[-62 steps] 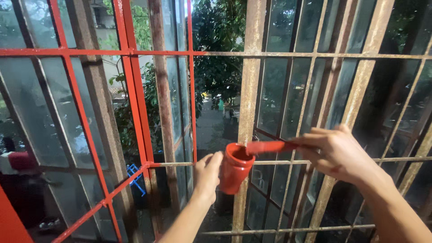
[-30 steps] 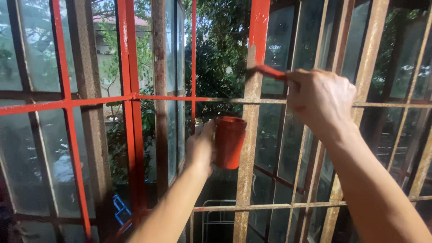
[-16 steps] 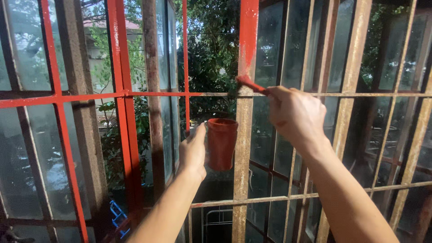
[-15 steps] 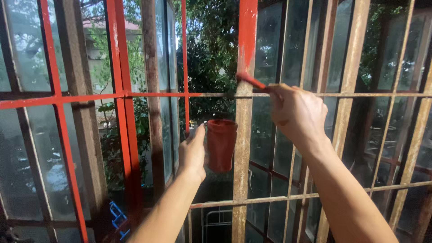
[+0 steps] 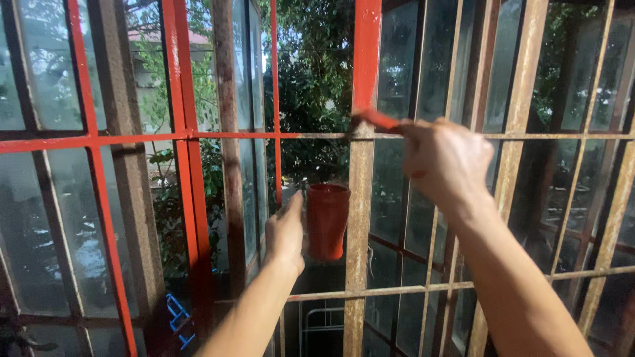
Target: The person paints a metal window frame with a red paint brush by hand, dipping the brush into a red cup containing paint. The person applies the paint to the horizontal and vertical bars of the window frame one section at a time.
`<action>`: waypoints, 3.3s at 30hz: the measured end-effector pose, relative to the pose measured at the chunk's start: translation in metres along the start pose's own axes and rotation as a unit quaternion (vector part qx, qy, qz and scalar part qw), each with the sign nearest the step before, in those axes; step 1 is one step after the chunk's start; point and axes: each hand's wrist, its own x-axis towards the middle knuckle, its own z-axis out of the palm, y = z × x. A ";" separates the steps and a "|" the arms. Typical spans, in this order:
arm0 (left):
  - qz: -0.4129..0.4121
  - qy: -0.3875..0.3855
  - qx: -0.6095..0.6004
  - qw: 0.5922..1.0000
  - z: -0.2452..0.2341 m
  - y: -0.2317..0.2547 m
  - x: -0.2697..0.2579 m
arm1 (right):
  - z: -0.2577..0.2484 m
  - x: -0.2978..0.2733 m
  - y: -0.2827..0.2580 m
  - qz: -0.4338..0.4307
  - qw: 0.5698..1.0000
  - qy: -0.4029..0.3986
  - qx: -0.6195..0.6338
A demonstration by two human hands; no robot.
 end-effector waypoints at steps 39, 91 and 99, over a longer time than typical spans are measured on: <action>-0.029 0.026 -0.004 0.999 -0.019 0.001 -0.009 | 0.076 0.112 0.096 -0.114 0.956 0.182 0.200; -0.039 0.048 0.007 0.998 -0.016 -0.009 -0.029 | 0.057 0.098 0.086 -0.318 0.919 0.223 0.065; -0.048 0.062 0.019 0.997 -0.013 -0.014 -0.026 | 0.077 0.092 0.108 -0.317 0.923 0.202 0.084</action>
